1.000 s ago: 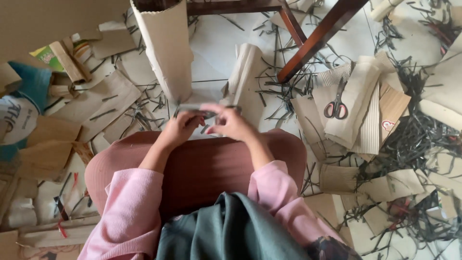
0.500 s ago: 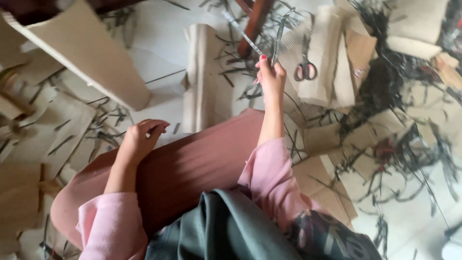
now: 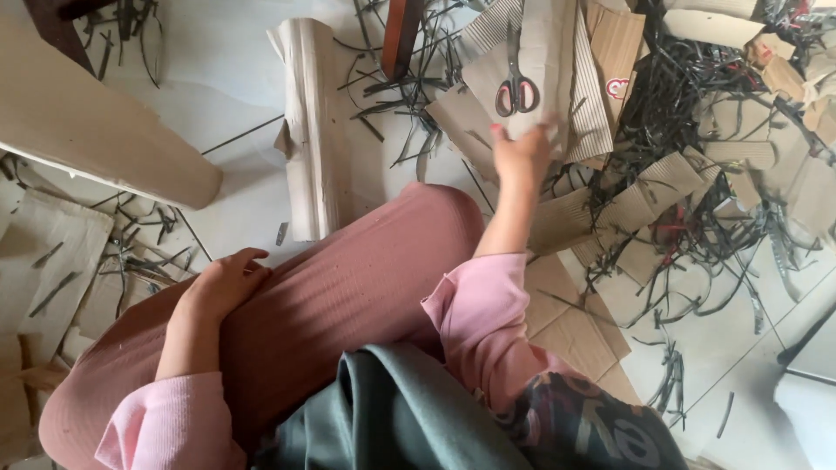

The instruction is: The person cuts a piece of corrugated cardboard into strips using scissors, then wraps a strip around a wooden chair leg and secures it with a black tie.

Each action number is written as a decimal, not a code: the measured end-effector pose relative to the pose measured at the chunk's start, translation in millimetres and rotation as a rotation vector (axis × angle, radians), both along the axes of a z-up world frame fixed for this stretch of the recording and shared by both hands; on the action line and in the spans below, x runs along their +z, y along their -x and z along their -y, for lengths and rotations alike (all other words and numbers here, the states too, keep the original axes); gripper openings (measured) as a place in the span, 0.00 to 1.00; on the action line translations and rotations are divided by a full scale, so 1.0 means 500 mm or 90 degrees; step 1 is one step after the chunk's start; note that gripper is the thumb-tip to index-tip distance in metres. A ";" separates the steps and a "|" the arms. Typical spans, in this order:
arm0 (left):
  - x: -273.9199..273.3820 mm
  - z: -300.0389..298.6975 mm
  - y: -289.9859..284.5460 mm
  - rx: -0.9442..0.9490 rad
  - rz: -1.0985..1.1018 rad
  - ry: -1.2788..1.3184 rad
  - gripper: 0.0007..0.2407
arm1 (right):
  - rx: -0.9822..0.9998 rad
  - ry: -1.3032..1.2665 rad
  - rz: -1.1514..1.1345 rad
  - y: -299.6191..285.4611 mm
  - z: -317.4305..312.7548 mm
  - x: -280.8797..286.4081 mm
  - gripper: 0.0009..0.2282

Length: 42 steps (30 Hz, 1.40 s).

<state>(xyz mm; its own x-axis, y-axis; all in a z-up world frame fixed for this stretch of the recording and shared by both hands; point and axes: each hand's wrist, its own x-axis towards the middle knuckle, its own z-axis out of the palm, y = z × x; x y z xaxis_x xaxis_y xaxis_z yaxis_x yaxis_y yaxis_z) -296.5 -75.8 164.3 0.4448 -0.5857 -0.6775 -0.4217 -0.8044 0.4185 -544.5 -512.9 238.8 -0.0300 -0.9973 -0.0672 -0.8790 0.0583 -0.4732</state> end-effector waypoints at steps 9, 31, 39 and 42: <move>-0.040 0.049 0.069 -0.146 0.021 -0.004 0.18 | 0.650 -0.248 -0.099 -0.348 -0.194 -0.138 0.22; -0.119 0.075 0.030 -0.089 -0.024 -0.040 0.18 | 0.540 -0.102 -0.032 -0.486 0.017 -0.403 0.28; -0.187 0.059 0.039 -0.032 -0.082 -0.067 0.19 | 0.579 -0.191 -0.082 -0.504 -0.001 -0.337 0.36; -0.252 0.079 0.029 -0.045 -0.066 -0.078 0.18 | 0.570 -0.188 -0.190 -0.491 -0.005 -0.384 0.34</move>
<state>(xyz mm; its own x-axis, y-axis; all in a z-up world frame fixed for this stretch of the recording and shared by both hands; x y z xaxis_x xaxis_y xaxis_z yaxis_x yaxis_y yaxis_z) -310.9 -115.3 38.5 0.3298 -0.5239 -0.7853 -0.4392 -0.8215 0.3636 -298.9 -510.3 47.0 0.6706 -0.6049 -0.4295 -0.7375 -0.6060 -0.2980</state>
